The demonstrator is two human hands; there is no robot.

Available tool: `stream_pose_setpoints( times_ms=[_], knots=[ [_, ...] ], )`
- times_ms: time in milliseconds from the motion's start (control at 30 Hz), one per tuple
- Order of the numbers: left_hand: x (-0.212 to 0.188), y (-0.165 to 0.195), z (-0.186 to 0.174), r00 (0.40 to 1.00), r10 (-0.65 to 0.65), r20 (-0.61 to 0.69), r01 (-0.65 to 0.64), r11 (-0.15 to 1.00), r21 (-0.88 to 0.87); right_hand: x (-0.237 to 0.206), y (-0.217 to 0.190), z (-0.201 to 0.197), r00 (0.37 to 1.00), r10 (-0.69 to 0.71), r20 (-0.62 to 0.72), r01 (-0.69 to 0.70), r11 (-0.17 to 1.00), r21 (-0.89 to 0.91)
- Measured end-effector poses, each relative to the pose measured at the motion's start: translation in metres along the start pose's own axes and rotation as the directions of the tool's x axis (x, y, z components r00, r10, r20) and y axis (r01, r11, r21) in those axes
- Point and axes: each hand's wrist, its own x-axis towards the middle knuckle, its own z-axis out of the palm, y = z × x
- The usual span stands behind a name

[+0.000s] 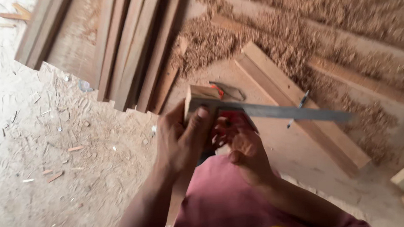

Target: The person measures and marks wooden planks using a combination square and a pen. They repeatedly position the square on different planks, draw lines, and occasionally use a tape measure to verify lengths. The marked planks are set aside on a workbench covered with sawdust.

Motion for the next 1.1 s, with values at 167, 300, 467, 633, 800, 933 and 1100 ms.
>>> stream_pose_setpoints(
  times_ms=[167, 300, 467, 633, 800, 933, 1100],
  knots=[
    [-0.019, 0.024, 0.003, 0.989, 0.126, 0.074, -0.13, 0.99, 0.056, 0.009, -0.014, 0.035, 0.979, -0.05, -0.198, 0.127, 0.909, 0.398],
    [-0.03, 0.029, 0.002, 0.95, 0.3, 0.084, -0.305, 0.95, 0.065, -0.006, -0.013, 0.044, 0.958, -0.176, -0.226, 0.238, 0.928, 0.285],
    [-0.038, 0.021, 0.0, 0.967, 0.223, 0.123, -0.24, 0.959, 0.153, -0.028, -0.007, 0.039, 0.953, -0.157, -0.258, 0.245, 0.902, 0.355],
    [-0.044, 0.014, -0.001, 0.962, 0.226, 0.156, -0.253, 0.951, 0.179, -0.039, -0.01, 0.042, 0.961, -0.177, -0.212, 0.257, 0.855, 0.45],
    [-0.046, 0.01, 0.0, 0.96, 0.226, 0.162, -0.26, 0.938, 0.23, -0.042, -0.015, 0.047, 0.951, -0.164, -0.26, 0.264, 0.871, 0.414],
    [-0.045, 0.008, 0.0, 0.955, 0.243, 0.168, -0.277, 0.934, 0.226, -0.043, -0.01, 0.048, 0.936, -0.22, -0.274, 0.312, 0.88, 0.359],
    [-0.041, 0.009, 0.0, 0.955, 0.231, 0.185, -0.267, 0.941, 0.206, -0.041, -0.009, 0.044, 0.934, -0.13, -0.332, 0.245, 0.911, 0.333]
  ],
)
